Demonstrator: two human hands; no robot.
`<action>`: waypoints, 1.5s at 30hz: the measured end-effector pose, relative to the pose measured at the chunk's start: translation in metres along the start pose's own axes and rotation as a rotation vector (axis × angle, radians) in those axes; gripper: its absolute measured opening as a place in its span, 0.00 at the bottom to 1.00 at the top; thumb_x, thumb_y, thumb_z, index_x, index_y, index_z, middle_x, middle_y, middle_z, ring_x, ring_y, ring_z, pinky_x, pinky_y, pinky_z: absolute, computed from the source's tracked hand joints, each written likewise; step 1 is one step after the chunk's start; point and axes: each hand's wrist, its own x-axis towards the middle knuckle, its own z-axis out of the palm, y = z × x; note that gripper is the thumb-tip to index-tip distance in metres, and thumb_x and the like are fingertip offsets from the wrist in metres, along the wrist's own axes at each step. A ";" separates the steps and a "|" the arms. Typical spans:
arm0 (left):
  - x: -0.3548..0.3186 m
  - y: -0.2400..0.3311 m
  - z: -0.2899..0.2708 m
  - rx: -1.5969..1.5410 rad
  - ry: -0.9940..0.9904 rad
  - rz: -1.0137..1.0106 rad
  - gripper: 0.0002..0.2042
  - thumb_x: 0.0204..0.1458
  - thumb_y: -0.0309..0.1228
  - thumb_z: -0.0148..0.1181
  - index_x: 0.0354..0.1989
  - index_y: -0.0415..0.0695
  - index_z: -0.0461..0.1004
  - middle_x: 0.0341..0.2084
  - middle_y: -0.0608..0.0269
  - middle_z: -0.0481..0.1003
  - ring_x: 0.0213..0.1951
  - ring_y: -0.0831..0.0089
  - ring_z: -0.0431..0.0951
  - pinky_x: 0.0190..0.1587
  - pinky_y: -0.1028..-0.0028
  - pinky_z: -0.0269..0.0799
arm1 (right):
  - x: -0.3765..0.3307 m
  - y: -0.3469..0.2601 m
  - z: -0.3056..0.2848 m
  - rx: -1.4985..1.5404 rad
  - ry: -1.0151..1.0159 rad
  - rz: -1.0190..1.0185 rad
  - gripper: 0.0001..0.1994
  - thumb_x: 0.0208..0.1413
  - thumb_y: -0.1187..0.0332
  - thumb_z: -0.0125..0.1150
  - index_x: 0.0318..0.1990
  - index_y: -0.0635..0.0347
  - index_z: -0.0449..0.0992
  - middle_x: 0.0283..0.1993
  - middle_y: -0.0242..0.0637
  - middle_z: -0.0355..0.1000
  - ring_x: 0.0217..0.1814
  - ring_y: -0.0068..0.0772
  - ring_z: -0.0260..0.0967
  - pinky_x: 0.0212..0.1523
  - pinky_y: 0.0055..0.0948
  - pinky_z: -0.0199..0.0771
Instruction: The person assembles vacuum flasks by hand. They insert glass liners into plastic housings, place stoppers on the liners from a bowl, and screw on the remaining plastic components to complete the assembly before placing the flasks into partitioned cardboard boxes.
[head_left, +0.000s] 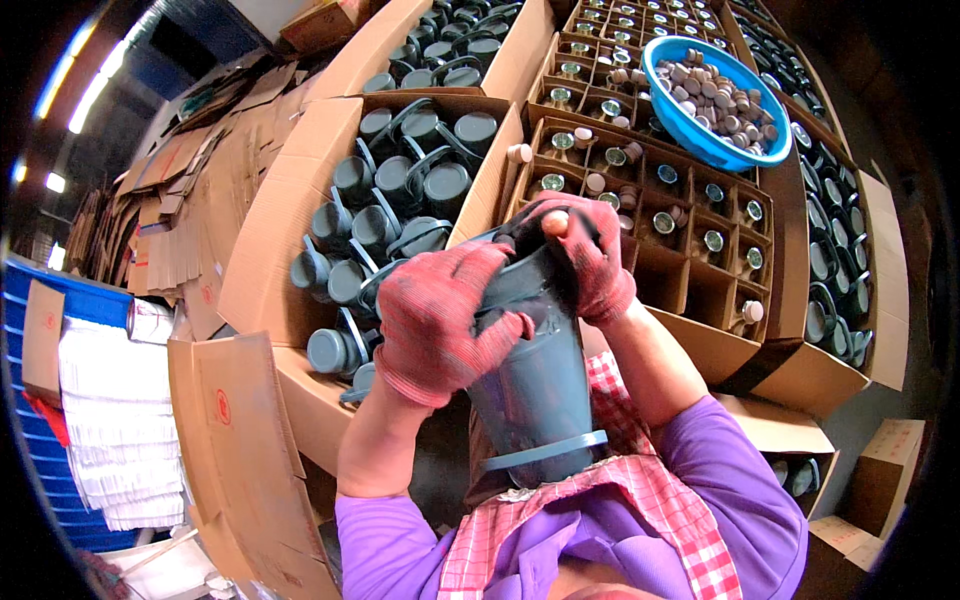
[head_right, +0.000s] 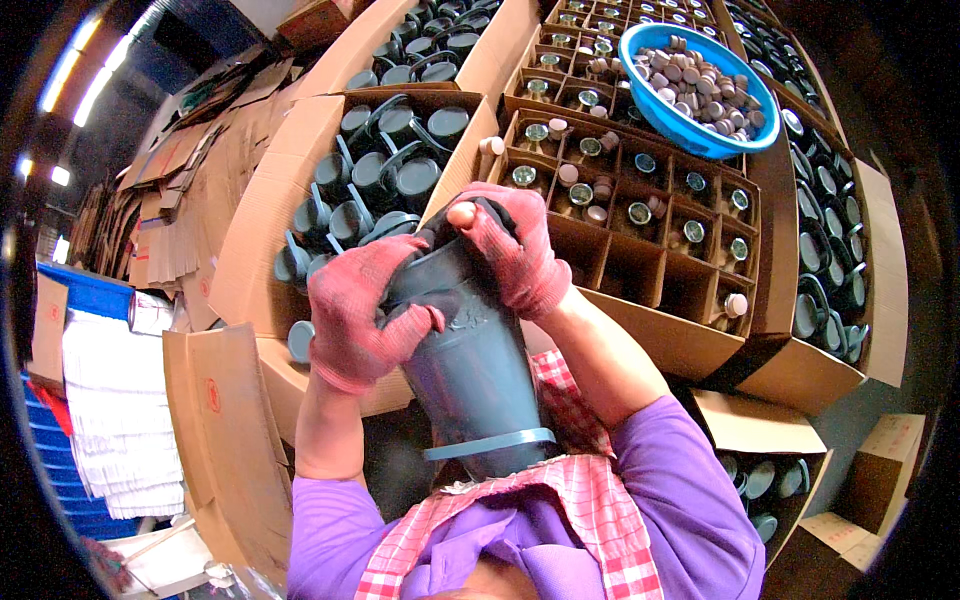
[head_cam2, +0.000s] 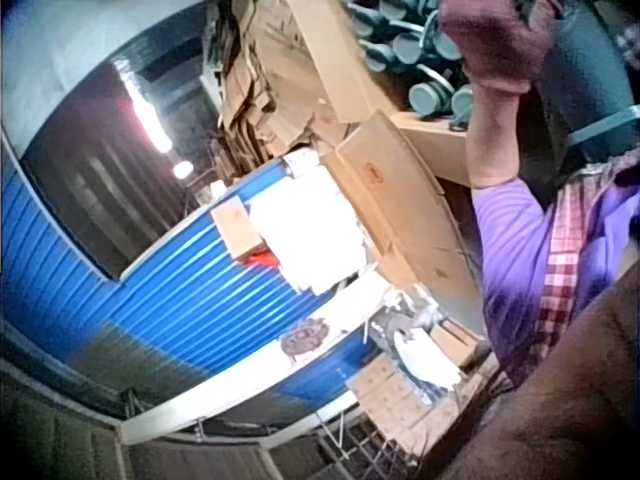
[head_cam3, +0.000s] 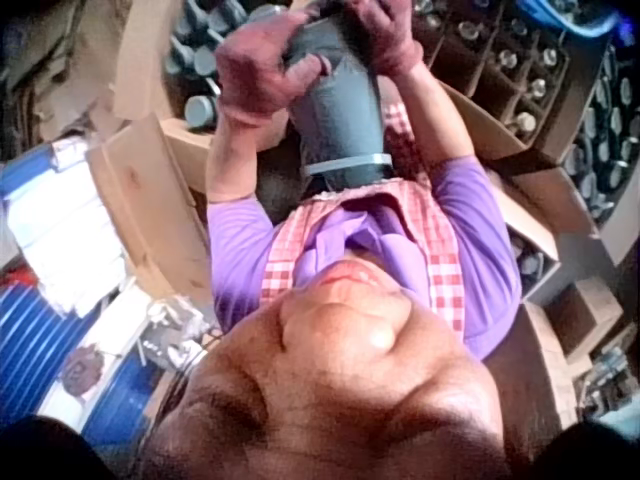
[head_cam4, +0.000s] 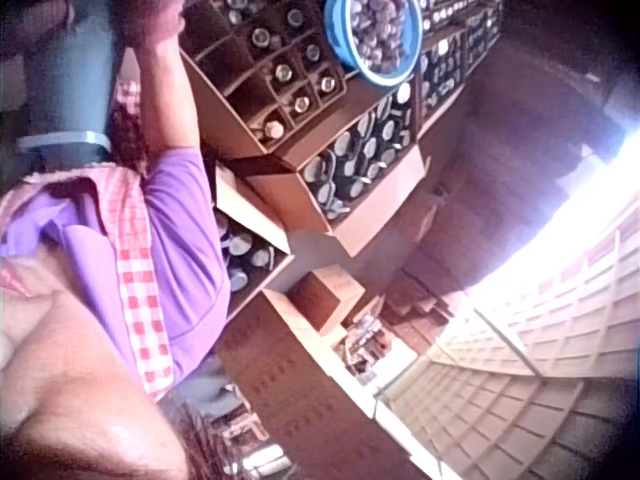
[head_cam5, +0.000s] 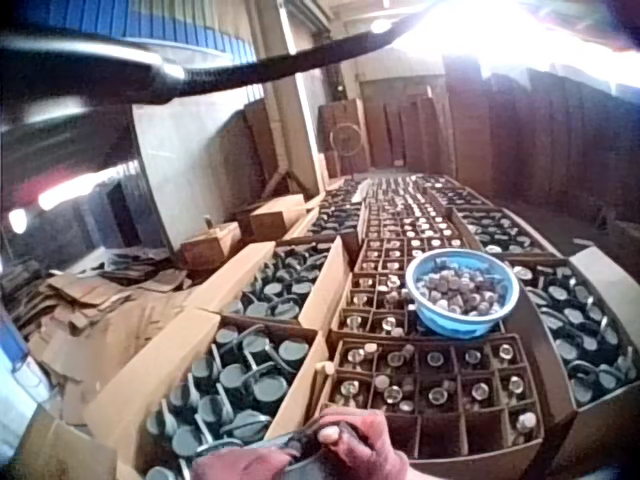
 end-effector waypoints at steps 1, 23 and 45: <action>-0.001 -0.002 0.000 -0.028 -0.007 -0.023 0.24 0.32 0.42 0.64 0.38 0.40 0.73 0.32 0.53 0.75 0.32 0.56 0.76 0.35 0.65 0.72 | 0.000 0.000 0.001 -0.057 0.009 0.007 0.18 0.54 0.58 0.50 0.25 0.67 0.72 0.23 0.35 0.67 0.26 0.24 0.60 0.28 0.26 0.62; 0.005 0.018 -0.001 0.218 -0.061 -0.163 0.21 0.31 0.40 0.66 0.35 0.42 0.73 0.28 0.53 0.75 0.29 0.55 0.76 0.31 0.64 0.71 | -0.003 0.056 0.028 0.831 -0.113 0.326 0.34 0.54 0.38 0.43 0.42 0.67 0.73 0.40 0.44 0.74 0.41 0.35 0.71 0.46 0.31 0.69; -0.051 -0.068 0.025 -0.901 0.278 -0.186 0.27 0.53 0.55 0.46 0.34 0.39 0.74 0.34 0.55 0.77 0.45 0.59 0.75 0.53 0.60 0.64 | 0.004 -0.005 -0.026 -0.060 -0.344 -0.120 0.45 0.45 0.28 0.40 0.42 0.71 0.74 0.40 0.44 0.75 0.47 0.38 0.70 0.51 0.33 0.67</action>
